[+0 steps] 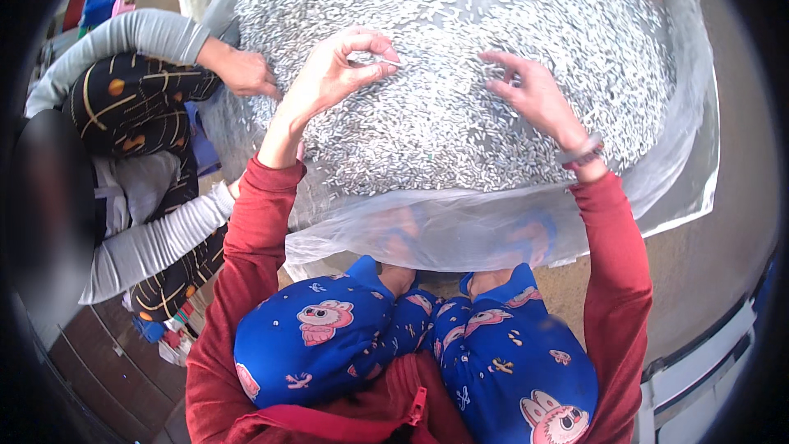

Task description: The person sits on the floor and sorts small silver metal pieces from a large pile on a table. They pick up individual pieces, inspect them, and place them into a green basket. Other people are also sorting the same pile of parts.

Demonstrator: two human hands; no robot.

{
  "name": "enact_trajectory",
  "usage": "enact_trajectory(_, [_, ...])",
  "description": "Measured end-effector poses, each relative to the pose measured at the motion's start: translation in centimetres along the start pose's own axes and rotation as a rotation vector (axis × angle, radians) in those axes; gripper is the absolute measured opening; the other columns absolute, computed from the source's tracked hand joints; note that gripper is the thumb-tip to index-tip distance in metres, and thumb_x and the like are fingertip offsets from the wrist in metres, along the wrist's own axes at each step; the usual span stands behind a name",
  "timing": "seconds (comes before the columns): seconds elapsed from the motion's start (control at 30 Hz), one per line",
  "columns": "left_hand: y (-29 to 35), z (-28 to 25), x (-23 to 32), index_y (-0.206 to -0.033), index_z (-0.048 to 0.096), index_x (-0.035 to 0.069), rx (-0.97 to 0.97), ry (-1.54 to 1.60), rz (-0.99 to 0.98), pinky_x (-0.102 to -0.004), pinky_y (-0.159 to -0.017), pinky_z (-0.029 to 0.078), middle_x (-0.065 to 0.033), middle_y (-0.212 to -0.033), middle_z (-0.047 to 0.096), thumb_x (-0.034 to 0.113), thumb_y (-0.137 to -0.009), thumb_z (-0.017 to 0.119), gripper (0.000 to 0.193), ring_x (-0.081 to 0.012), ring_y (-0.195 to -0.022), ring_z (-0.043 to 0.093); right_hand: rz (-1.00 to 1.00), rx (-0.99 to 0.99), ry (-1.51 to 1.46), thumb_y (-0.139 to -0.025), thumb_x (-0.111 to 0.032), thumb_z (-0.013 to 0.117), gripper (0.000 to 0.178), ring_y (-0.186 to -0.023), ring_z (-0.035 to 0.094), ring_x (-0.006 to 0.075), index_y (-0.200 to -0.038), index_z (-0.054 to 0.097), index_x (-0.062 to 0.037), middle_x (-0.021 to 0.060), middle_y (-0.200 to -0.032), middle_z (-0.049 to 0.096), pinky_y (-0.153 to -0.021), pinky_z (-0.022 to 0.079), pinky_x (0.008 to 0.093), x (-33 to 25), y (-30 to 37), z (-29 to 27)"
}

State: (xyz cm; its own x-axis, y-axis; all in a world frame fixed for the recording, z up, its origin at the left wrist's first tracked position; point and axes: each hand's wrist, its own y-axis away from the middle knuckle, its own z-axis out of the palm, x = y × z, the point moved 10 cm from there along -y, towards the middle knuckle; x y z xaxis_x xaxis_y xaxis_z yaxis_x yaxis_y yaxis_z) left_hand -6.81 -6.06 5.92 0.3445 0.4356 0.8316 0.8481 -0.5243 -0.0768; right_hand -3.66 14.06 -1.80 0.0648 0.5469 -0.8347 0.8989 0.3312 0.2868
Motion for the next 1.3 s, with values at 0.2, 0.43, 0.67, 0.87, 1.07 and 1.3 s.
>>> enact_trajectory(0.2, [1.2, -1.9, -2.9, -0.087, 0.068, 0.005, -0.015, -0.151, -0.302, -0.0248, -0.056, 0.046, -0.0038, -0.069, 0.063, 0.019, -0.076, 0.072, 0.019, -0.0097, -0.061, 0.057, -0.261, -0.041, 0.602, -0.084, -0.015, 0.057, 0.023, -0.078, 0.060, 0.0328, -0.104, 0.051, -0.0050, 0.0150, -0.091, 0.057, -0.067, 0.051, 0.0405, -1.1, -2.1, 7.2])
enact_trajectory(0.43, [2.8, -2.0, -4.1, -0.091, 0.065, 0.003, -0.079, -0.231, -0.389, -0.0290, -0.066, 0.046, -0.0050, -0.078, 0.059, 0.019, -0.081, 0.068, 0.018, -0.0162, -0.074, 0.058, -0.113, -0.162, 0.257, -0.082, -0.021, 0.062, 0.022, -0.073, 0.059, 0.0313, -0.080, 0.058, 0.0001, 0.0149, -0.082, 0.057, -0.065, 0.048, 0.0403, 0.4, 3.3, 8.1])
enact_trajectory(0.67, [3.2, 6.0, -3.3, -0.106, 0.054, -0.001, -0.227, 0.998, -0.550, -0.0250, -0.066, 0.046, -0.0061, -0.085, 0.057, 0.011, -0.092, 0.048, 0.019, -0.0128, -0.078, 0.055, 0.197, 0.012, -0.147, -0.080, -0.033, 0.069, 0.034, -0.062, 0.049, 0.0142, -0.075, 0.062, -0.0003, 0.0037, -0.063, 0.055, -0.062, 0.041, 0.0302, 2.2, 2.9, 1.1])
enact_trajectory(0.87, [2.2, 7.7, -3.4, -0.099, 0.057, -0.002, -0.241, 1.229, -0.581, -0.0247, -0.057, 0.042, -0.0042, -0.081, 0.053, 0.014, -0.086, 0.047, 0.023, -0.0124, -0.066, 0.048, 0.416, -0.099, -0.714, -0.088, -0.021, 0.062, 0.016, -0.048, 0.038, 0.0016, -0.078, 0.057, -0.0091, -0.0038, -0.060, 0.047, -0.038, 0.023, 0.0170, 2.8, 3.4, 1.9])
enact_trajectory(1.07, [-4.5, 7.5, -4.5, -0.098, 0.061, 0.007, -0.276, 0.143, -0.381, -0.0307, -0.057, 0.043, -0.0038, -0.068, 0.055, 0.026, -0.084, 0.060, 0.023, -0.0167, -0.064, 0.054, 0.303, -0.056, -1.075, -0.092, -0.027, 0.056, 0.020, -0.057, 0.046, 0.0048, -0.084, 0.053, -0.0078, -0.0008, -0.070, 0.051, -0.037, 0.026, 0.0147, 2.5, 3.7, -2.0])
enact_trajectory(1.3, [-11.3, 16.4, -0.6, -0.091, 0.061, 0.008, -0.376, -0.545, 0.174, -0.0444, -0.071, 0.050, -0.0138, -0.086, 0.061, 0.029, -0.079, 0.065, 0.024, -0.0337, -0.081, 0.061, 0.098, 0.063, -1.049, -0.089, -0.015, 0.057, 0.010, -0.053, 0.041, 0.0030, -0.095, 0.054, -0.0075, -0.0010, -0.067, 0.049, -0.037, 0.025, 0.0139, 0.3, 5.0, -7.4])
